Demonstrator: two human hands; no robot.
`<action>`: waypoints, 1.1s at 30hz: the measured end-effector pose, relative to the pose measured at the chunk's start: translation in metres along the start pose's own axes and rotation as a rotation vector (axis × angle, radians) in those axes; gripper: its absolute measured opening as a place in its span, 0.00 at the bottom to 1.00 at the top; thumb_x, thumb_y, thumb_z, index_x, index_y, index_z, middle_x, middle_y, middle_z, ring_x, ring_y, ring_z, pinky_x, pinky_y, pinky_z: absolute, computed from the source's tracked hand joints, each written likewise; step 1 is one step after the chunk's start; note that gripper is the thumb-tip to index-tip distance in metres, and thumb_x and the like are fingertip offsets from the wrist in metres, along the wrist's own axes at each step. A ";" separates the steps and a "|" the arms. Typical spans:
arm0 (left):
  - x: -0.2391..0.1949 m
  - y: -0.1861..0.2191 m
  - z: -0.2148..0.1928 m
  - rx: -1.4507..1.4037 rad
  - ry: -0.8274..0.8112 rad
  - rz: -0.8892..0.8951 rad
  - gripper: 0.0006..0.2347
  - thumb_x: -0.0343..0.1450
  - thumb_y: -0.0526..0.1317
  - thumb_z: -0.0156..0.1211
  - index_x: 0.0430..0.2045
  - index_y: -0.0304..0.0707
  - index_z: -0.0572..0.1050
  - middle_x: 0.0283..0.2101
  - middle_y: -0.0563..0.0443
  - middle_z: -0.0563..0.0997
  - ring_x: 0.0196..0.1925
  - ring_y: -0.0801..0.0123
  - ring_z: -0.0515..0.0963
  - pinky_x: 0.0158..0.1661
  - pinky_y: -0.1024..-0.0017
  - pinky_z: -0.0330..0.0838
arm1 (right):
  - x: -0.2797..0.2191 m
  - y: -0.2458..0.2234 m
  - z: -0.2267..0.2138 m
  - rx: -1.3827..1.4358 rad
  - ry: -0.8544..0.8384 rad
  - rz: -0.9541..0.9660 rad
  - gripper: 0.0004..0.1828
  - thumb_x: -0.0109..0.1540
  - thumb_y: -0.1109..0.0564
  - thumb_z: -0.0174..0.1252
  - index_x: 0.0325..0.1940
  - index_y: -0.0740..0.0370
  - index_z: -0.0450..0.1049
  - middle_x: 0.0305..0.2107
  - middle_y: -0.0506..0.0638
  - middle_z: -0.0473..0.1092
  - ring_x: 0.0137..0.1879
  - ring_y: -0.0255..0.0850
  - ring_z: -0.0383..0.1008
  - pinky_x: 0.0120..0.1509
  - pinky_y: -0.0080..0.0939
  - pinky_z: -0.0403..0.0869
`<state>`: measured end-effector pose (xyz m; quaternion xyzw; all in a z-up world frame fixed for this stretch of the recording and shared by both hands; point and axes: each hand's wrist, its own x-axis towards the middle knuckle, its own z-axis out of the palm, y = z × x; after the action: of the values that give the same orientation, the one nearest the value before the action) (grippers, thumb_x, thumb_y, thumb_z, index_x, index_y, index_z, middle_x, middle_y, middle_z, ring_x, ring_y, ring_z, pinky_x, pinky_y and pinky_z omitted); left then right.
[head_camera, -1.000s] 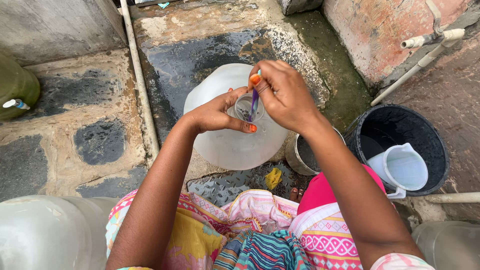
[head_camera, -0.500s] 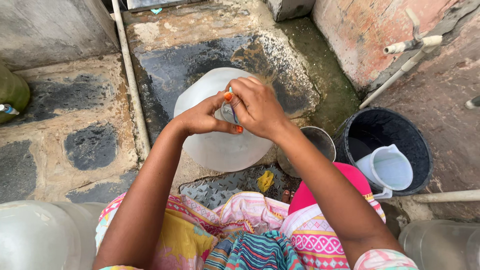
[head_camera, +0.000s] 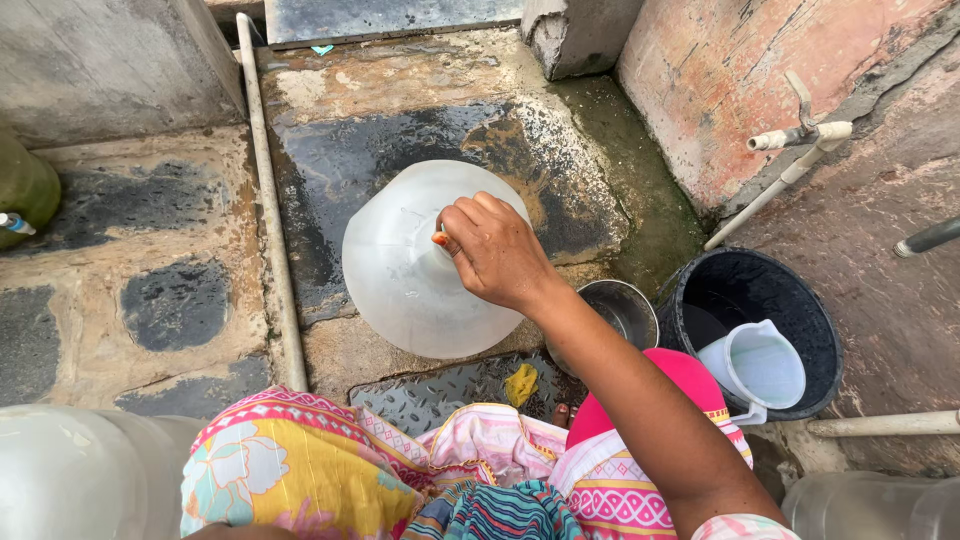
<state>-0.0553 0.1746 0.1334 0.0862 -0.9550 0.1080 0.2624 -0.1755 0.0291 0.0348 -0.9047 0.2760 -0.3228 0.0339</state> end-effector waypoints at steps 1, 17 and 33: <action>-0.001 -0.002 0.002 -0.008 0.005 0.008 0.39 0.61 0.51 0.69 0.68 0.44 0.58 0.70 0.41 0.64 0.72 0.44 0.63 0.68 0.39 0.54 | 0.000 0.001 0.000 -0.009 -0.006 0.005 0.09 0.57 0.64 0.58 0.39 0.62 0.66 0.32 0.53 0.67 0.39 0.51 0.66 0.46 0.51 0.66; -0.121 -0.145 0.143 -0.625 0.049 -0.862 0.44 0.55 0.59 0.76 0.66 0.41 0.67 0.62 0.44 0.79 0.68 0.53 0.75 0.74 0.48 0.45 | -0.003 0.016 -0.015 0.173 0.016 0.152 0.06 0.64 0.59 0.53 0.37 0.64 0.72 0.31 0.57 0.73 0.41 0.55 0.74 0.47 0.52 0.72; -0.100 -0.153 0.129 -0.904 0.048 -0.780 0.36 0.57 0.48 0.82 0.61 0.43 0.72 0.60 0.48 0.79 0.67 0.62 0.72 0.67 0.63 0.58 | 0.002 0.007 -0.047 0.100 0.126 0.170 0.10 0.70 0.57 0.49 0.39 0.63 0.73 0.31 0.50 0.72 0.40 0.44 0.68 0.46 0.46 0.66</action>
<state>0.0009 0.0060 -0.0026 0.3079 -0.7978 -0.4118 0.3149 -0.2057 0.0273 0.0712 -0.8533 0.3367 -0.3882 0.0889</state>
